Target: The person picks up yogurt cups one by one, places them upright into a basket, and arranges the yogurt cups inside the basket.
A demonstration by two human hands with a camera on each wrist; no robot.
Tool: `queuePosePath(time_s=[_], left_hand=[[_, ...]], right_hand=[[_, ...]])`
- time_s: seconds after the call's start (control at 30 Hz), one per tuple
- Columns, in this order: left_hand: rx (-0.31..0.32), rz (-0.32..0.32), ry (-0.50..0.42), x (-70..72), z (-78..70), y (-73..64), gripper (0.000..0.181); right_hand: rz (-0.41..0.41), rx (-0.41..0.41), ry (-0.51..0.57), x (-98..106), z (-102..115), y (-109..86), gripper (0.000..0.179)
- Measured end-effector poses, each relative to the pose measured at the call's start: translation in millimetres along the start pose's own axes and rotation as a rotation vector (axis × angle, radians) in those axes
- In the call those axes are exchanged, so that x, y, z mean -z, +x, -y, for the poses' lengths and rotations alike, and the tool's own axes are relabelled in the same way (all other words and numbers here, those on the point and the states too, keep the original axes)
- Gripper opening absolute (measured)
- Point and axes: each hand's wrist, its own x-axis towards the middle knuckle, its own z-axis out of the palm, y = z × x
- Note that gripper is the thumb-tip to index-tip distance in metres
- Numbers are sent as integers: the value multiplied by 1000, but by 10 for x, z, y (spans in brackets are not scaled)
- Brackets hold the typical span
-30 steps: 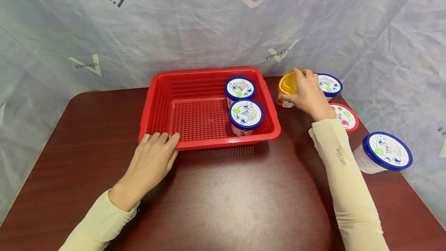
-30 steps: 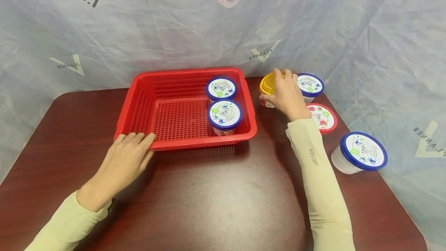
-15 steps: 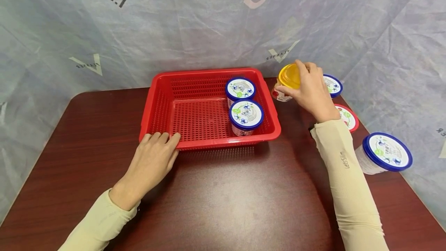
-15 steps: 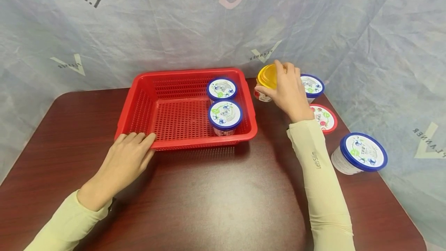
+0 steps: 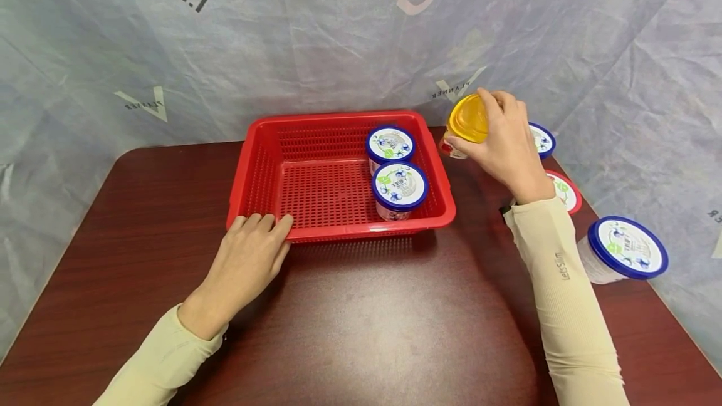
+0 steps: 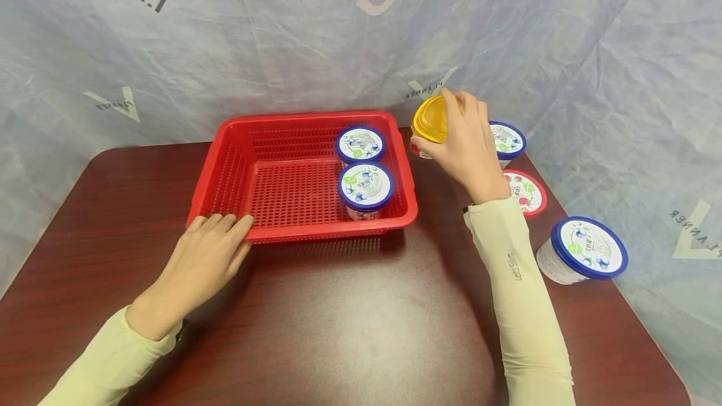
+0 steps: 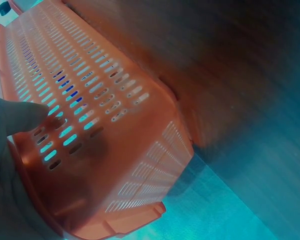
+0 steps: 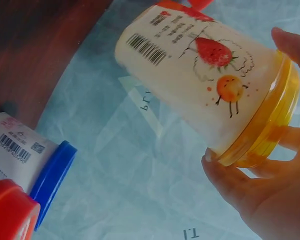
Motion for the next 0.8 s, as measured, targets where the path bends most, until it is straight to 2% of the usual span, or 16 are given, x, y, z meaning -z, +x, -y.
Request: queuePosePath(time_s=[0.2, 0.8], left_hand=[[1, 5, -1, 0, -1, 2, 36], [0, -5, 1, -8, 5, -3, 36]], right_hand=[[-31, 14, 18, 58, 37, -20, 84], [-102, 20, 58, 196, 215, -77, 88]])
